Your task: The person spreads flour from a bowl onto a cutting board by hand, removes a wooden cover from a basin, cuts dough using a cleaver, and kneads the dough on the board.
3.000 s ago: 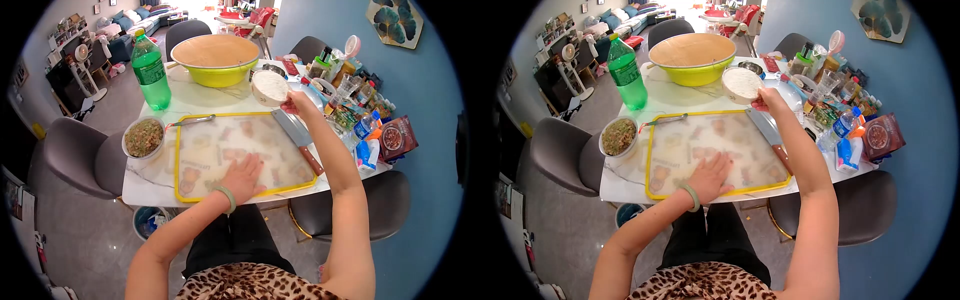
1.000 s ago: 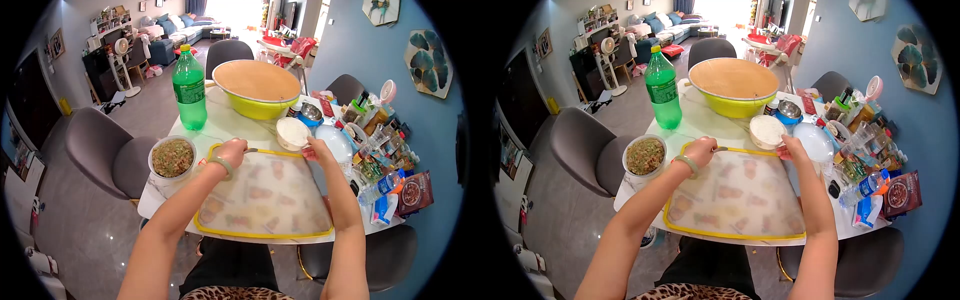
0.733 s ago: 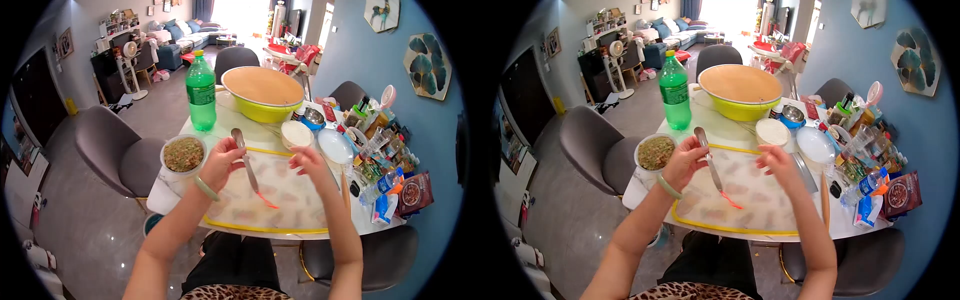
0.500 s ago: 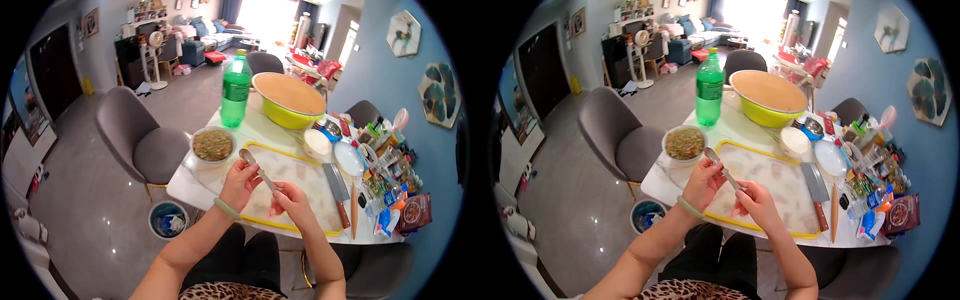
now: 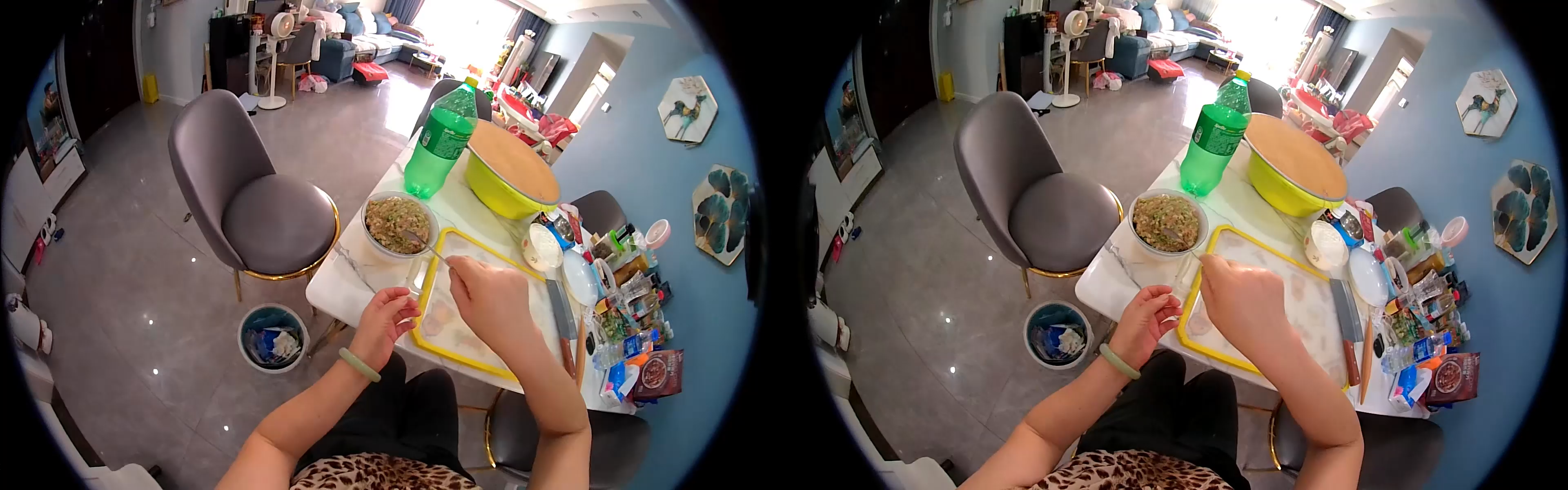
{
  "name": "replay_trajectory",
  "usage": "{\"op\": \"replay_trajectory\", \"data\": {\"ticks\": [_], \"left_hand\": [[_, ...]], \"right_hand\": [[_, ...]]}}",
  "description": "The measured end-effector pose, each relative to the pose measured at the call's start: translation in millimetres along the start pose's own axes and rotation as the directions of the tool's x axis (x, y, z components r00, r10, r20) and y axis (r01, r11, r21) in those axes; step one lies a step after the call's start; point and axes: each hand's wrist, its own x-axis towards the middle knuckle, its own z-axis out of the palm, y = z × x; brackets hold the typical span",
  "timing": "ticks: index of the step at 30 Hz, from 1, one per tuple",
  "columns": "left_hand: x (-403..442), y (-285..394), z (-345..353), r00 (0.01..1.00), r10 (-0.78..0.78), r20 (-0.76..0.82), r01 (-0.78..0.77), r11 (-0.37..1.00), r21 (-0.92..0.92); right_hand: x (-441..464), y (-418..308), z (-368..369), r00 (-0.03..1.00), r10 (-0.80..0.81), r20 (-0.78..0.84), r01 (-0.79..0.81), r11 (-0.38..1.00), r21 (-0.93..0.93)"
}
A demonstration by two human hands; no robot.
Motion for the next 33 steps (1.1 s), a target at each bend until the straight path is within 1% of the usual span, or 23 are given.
{"op": "replay_trajectory", "data": {"ticks": [2,3,5,6,8,9,12,15,18,20,21,22,23,24,25,26,27,29,31,32,33], "left_hand": [[2,-1,-6,1.000,-0.014,0.015,0.014,1.000,-0.010],[3,0,-9,0.999,-0.023,0.031,0.023,1.000,-0.011],[4,1,-10,0.999,-0.035,0.028,0.036,0.999,-0.015],[5,0,-10,0.998,-0.049,0.028,0.049,0.999,-0.012],[8,-3,-14,0.998,-0.052,0.042,0.053,0.998,-0.013],[9,-4,-15,0.997,-0.055,0.061,0.055,0.998,-0.010],[8,-3,-13,0.996,-0.067,0.055,0.067,0.998,-0.004],[7,-5,-16,0.993,-0.055,0.100,0.059,0.997,-0.039],[5,-4,-15,0.995,-0.043,0.094,0.046,0.998,-0.030],[5,-3,-15,0.994,-0.050,0.097,0.052,0.999,-0.016],[4,-2,-15,0.994,-0.053,0.093,0.054,0.999,-0.007],[4,-2,-15,0.992,-0.066,0.108,0.066,0.998,0.003],[4,-2,-15,0.995,-0.045,0.087,0.046,0.999,-0.007],[4,-3,-15,0.998,-0.028,0.064,0.029,0.999,-0.016],[3,-4,-16,0.996,-0.048,0.082,0.048,0.999,-0.003],[2,-4,-17,0.996,-0.016,0.091,0.017,1.000,-0.014],[1,-4,-19,0.995,0.015,0.101,-0.012,1.000,-0.024],[0,-3,-19,0.992,-0.010,0.127,0.012,1.000,-0.018],[-1,-3,-18,0.996,0.020,0.085,-0.020,1.000,-0.006],[-4,-1,-12,0.999,0.025,0.046,-0.026,0.999,0.031],[-6,1,-10,0.998,0.002,0.065,-0.005,0.999,0.047]], "right_hand": [[11,-9,5,0.995,-0.019,0.100,0.030,0.993,-0.110],[15,-11,8,0.994,-0.023,0.106,0.035,0.993,-0.112],[22,-17,15,0.984,-0.033,0.175,0.067,0.979,-0.192],[25,-19,18,0.983,-0.037,0.179,0.072,0.979,-0.191],[29,-22,27,0.968,0.000,0.252,0.052,0.978,-0.201],[31,-24,32,0.967,-0.002,0.256,0.055,0.979,-0.198],[36,-25,47,0.954,0.006,0.301,0.062,0.974,-0.216],[40,-26,57,0.947,0.031,0.321,0.028,0.984,-0.177],[42,-28,60,0.951,0.078,0.299,-0.029,0.986,-0.167],[41,-29,57,0.891,0.176,0.419,-0.115,0.979,-0.169],[37,-28,51,0.892,0.192,0.409,-0.129,0.976,-0.176],[31,-29,42,0.937,0.128,0.326,-0.095,0.989,-0.114],[24,-29,30,0.969,0.070,0.236,-0.057,0.996,-0.062],[17,-29,14,0.969,0.097,0.227,-0.082,0.994,-0.076],[8,-28,-8,0.980,0.110,0.165,-0.121,0.991,0.057],[-2,-25,-29,0.987,0.129,0.099,-0.145,0.971,0.189],[-14,-16,-46,0.962,0.253,0.101,-0.271,0.924,0.269],[-44,6,-76,0.906,0.417,-0.066,-0.378,0.871,0.313],[-83,43,-88,0.812,0.574,-0.106,-0.501,0.779,0.377],[-107,62,-91,0.772,0.627,-0.109,-0.539,0.735,0.410],[-134,81,-92,0.728,0.676,-0.112,-0.573,0.690,0.442]]}}
